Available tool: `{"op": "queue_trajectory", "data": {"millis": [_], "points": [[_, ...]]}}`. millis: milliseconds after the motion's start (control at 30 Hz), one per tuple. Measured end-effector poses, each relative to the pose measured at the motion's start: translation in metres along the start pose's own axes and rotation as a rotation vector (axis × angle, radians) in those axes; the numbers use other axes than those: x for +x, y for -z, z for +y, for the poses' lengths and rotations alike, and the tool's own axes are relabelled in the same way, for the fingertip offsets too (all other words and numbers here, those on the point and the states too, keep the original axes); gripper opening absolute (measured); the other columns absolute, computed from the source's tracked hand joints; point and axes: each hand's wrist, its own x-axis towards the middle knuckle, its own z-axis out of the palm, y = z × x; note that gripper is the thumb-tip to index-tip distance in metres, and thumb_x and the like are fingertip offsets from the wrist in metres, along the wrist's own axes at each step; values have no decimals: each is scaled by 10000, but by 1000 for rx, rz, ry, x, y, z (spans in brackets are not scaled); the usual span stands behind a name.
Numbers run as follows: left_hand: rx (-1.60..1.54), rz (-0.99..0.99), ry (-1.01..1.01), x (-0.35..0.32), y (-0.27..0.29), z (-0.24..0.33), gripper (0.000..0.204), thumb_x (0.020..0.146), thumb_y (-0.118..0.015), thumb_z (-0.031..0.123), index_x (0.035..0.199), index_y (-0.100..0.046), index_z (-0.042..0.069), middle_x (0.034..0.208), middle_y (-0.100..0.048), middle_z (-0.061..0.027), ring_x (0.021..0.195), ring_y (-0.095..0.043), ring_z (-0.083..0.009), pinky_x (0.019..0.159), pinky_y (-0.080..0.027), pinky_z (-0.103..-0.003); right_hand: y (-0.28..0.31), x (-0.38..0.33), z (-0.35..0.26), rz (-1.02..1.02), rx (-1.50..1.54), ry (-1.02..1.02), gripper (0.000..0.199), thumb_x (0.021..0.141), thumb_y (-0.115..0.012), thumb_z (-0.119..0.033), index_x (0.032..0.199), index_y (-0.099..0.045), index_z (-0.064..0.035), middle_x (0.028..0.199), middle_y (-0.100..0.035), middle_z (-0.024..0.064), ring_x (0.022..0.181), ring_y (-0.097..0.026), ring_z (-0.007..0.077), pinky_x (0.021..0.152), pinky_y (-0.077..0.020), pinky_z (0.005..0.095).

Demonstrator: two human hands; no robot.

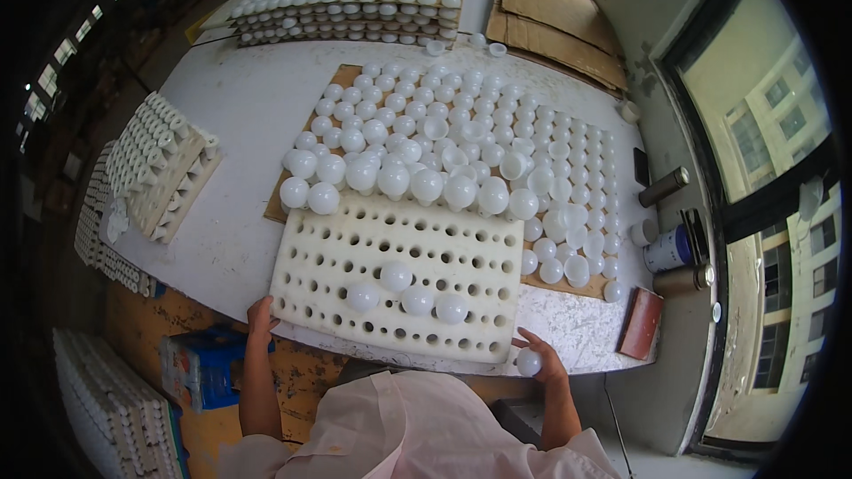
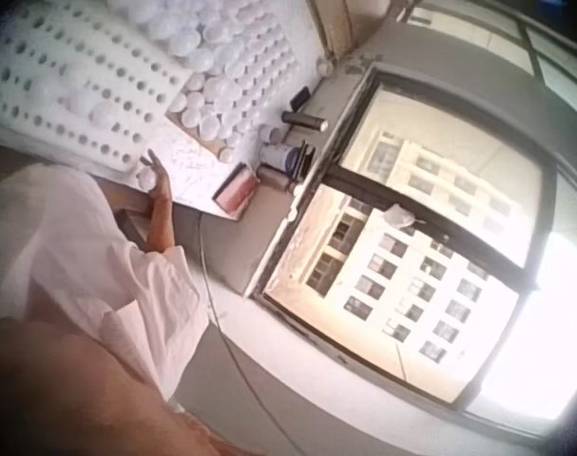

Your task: The person assembles light bulbs by attaching plastic diffuser covers onto bulb bases by hand, then places the assembled bulbs into holes on a foam tray.

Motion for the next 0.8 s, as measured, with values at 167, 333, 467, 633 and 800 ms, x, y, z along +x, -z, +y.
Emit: {"op": "queue_trajectory", "data": {"millis": [167,333,467,633,800], "points": [[275,54,-406,70,21,17,357,785,-664,241,1024,-674,-24,904,-689,-155,839,-662,-252,773,-522,-355,16,6,-17,285,352,374,517,825,-461,-294,1259,-506,-16,1082,-644,177,706,-646,181,625,-540,266],[230,0,-314,140,-30,91,437,788,-669,268,1095,-618,-40,887,-691,-183,889,-677,-255,755,-532,-356,-38,16,-9,402,547,467,362,829,-516,-280,1131,-591,-94,828,-659,50,665,-614,147,577,-515,251],[432,100,-251,198,-55,115,396,803,-664,292,1035,-606,-24,923,-679,-196,894,-671,-292,783,-525,-389,-112,18,7,577,670,458,361,853,-508,-277,1155,-581,-94,847,-630,37,688,-607,159,593,-528,306],[595,38,-259,227,-71,119,287,809,-654,258,952,-608,14,981,-669,-189,920,-656,-334,795,-521,-413,-186,13,11,670,526,509,357,802,-585,-270,1110,-617,-91,841,-662,36,698,-636,155,584,-542,282],[428,-7,-171,260,-64,103,255,796,-657,208,967,-614,24,998,-668,-191,959,-642,-353,826,-513,-416,-216,26,9,628,552,510,379,804,-583,-277,1127,-611,-79,871,-661,48,739,-627,156,629,-517,275]]}}
